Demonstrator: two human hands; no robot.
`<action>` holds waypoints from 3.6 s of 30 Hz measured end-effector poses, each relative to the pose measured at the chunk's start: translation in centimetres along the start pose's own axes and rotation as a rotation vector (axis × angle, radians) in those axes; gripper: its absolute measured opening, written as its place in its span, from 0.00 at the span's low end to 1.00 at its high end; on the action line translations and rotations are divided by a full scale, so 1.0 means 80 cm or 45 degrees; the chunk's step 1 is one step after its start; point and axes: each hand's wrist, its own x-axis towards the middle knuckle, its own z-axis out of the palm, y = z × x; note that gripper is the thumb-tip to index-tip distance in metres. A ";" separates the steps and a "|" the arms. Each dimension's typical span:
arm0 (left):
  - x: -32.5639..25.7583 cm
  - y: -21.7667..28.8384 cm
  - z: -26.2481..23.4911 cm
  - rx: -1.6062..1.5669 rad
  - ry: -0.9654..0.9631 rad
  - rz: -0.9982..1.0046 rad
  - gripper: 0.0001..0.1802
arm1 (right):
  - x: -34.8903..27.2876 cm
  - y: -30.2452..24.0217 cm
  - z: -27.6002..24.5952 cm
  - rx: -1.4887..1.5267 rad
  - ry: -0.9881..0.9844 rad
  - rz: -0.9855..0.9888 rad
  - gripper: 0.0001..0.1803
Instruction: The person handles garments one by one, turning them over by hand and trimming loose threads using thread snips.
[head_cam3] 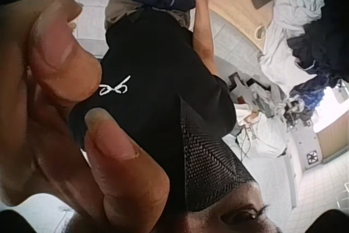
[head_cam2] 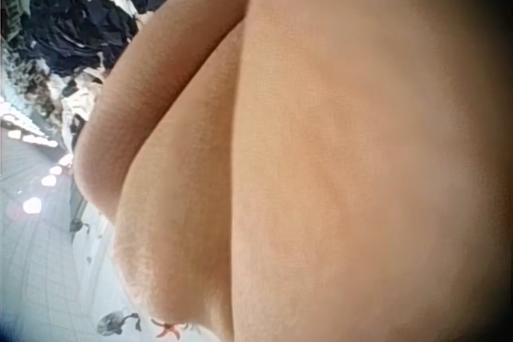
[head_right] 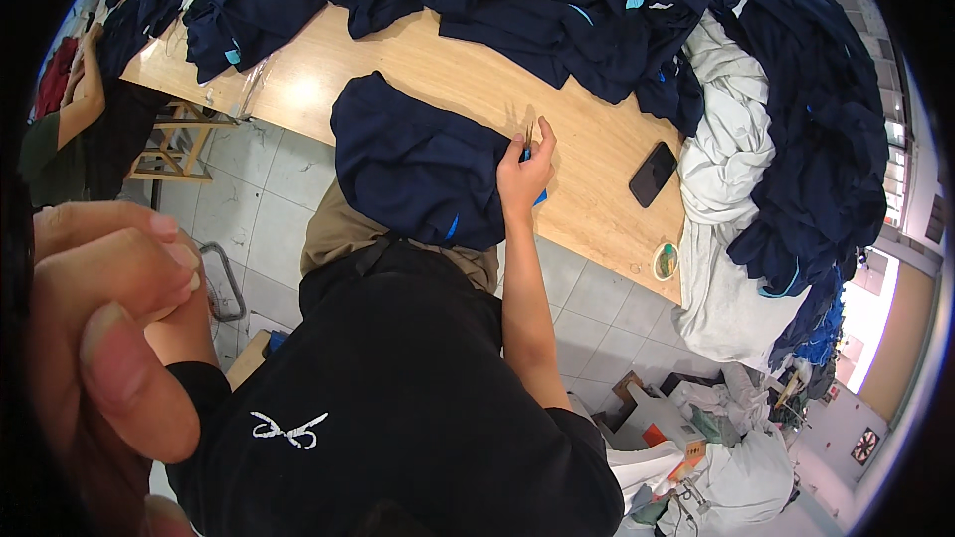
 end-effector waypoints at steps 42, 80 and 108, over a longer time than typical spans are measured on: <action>-0.009 -0.135 0.166 -0.015 0.233 0.529 0.13 | -0.001 -0.003 0.002 0.063 -0.006 0.042 0.26; 0.019 -0.173 0.122 -0.403 0.484 0.195 0.09 | 0.167 -0.245 -0.226 0.060 0.742 -0.885 0.18; -0.138 -0.248 0.313 -0.169 0.064 -0.250 0.10 | -0.065 -0.003 -0.135 0.373 -0.011 0.798 0.10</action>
